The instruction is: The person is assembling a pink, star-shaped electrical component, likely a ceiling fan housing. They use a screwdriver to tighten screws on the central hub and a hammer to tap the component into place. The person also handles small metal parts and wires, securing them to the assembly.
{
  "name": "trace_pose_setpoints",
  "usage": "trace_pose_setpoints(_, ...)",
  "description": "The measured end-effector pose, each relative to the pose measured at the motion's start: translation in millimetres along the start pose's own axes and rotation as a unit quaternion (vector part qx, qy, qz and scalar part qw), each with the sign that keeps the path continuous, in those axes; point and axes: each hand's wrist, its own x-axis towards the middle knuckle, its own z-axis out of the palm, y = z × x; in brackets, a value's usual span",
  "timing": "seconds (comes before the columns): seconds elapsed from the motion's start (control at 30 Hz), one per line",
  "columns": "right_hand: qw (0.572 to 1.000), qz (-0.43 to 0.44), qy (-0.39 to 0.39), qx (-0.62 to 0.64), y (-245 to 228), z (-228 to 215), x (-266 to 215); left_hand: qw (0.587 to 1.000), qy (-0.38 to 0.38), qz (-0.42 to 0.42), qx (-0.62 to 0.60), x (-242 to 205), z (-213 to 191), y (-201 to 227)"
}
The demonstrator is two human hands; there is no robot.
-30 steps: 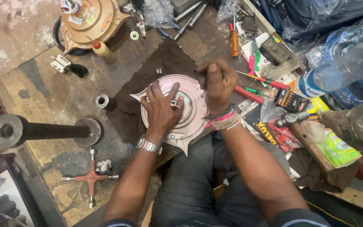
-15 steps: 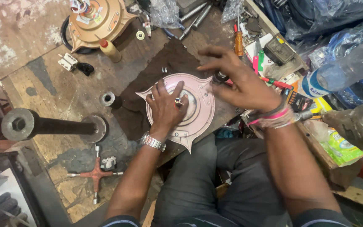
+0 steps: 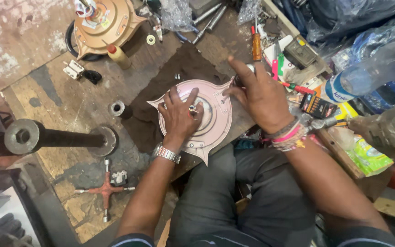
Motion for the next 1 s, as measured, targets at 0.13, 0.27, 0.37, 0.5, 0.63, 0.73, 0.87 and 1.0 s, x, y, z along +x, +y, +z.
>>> trace_pose_setpoints(0.13, 0.990, -0.085, -0.046, 0.100, 11, -15, 5, 1.000, -0.002, -0.003, -0.004, 2, -1, 1)
trace_pose_setpoints(0.27, 0.975, -0.150, -0.071, 0.149, 15, -20, 18, 1.000, -0.009, -0.005, -0.005, 3, -1, 0)
trace_pose_setpoints(0.37, 0.998, 0.009, -0.058, -0.009, -10, -13, 7, 1.000, -0.004, -0.002, -0.008, 3, 0, -1)
trace_pose_setpoints(0.5, 0.996, -0.031, -0.073, -0.040, -19, -22, 7, 1.000, -0.006, -0.002, -0.008, 2, -2, 2)
trace_pose_setpoints(0.63, 0.968, -0.169, -0.072, 0.171, 0, -26, 20, 1.000, -0.010, -0.007, -0.013, 3, -5, 3)
trace_pose_setpoints(0.73, 0.976, -0.117, -0.096, 0.157, 5, -18, 15, 1.000, -0.006, -0.004, -0.019, 1, -3, 2)
trace_pose_setpoints(0.87, 0.997, 0.004, -0.076, 0.003, -17, -7, 6, 1.000, 0.006, 0.006, -0.014, 3, -3, 0)
trace_pose_setpoints(1.0, 0.994, -0.089, -0.050, 0.040, -23, -12, 9, 1.000, 0.001, 0.005, -0.003, 2, -3, 2)
